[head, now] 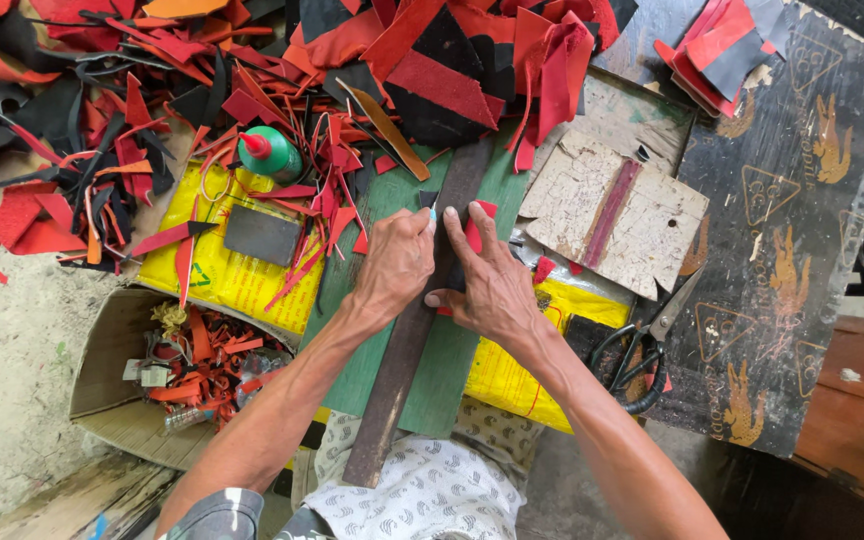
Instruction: The person uses a utility knife and a wooden straightedge to cut red and black material pieces on a workbench. They repeatedly align the straightedge, cut along its edge, and place the finished pieces aside.
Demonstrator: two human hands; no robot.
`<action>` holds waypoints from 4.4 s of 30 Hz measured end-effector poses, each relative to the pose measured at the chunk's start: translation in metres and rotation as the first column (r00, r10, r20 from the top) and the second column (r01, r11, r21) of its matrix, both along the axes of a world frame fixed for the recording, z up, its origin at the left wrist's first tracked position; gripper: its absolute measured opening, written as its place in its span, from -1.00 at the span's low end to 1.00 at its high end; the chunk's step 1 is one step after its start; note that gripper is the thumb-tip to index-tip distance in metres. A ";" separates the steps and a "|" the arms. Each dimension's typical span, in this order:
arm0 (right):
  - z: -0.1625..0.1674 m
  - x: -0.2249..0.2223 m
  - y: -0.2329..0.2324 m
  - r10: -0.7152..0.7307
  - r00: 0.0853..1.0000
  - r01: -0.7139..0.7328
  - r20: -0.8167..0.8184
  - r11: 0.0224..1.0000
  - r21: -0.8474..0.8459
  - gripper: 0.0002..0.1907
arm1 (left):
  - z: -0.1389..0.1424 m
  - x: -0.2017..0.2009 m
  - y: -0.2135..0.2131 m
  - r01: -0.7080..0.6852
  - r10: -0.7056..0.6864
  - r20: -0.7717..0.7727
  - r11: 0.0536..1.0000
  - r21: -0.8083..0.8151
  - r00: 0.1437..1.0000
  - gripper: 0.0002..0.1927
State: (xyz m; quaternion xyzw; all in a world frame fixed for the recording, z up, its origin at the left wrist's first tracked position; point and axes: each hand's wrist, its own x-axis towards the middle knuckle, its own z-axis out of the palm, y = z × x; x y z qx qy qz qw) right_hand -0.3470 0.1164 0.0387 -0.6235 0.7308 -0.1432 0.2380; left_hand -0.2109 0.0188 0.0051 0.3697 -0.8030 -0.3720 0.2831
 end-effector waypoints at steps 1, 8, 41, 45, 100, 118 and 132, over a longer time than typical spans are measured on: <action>0.001 0.001 -0.001 -0.006 1.000 0.007 -0.007 0.999 0.041 0.24 | 0.000 -0.001 0.001 0.005 -0.005 -0.001 1.000 -0.002 1.000 -0.83; 0.003 0.003 -0.003 -0.012 0.999 0.015 -0.032 0.996 0.091 0.26 | 0.002 -0.001 0.004 0.004 -0.004 0.008 1.000 -0.024 1.000 -0.87; 0.003 0.007 -0.005 0.001 0.998 0.000 -0.063 1.000 0.022 0.25 | 0.001 0.015 0.019 0.014 -0.014 0.024 0.999 0.029 1.000 -0.91; 0.002 0.007 -0.004 0.005 0.998 -0.001 -0.059 0.997 0.072 0.27 | 0.003 0.016 0.018 0.014 -0.015 0.023 1.000 0.017 1.000 -0.93; 0.007 0.006 -0.011 -0.029 0.999 0.030 -0.014 0.993 0.112 0.33 | 0.000 0.002 -0.002 0.066 -0.066 0.018 0.998 -0.002 0.998 -0.92; 0.009 0.008 -0.014 -0.024 0.999 0.029 -0.040 0.993 0.115 0.30 | 0.014 0.032 0.028 0.058 -0.060 0.084 0.998 0.032 0.995 -0.88; 0.004 0.010 -0.010 -0.018 0.999 0.021 -0.047 0.997 0.070 0.29 | 0.036 0.094 0.093 0.024 -0.057 0.172 0.981 0.191 0.983 -0.71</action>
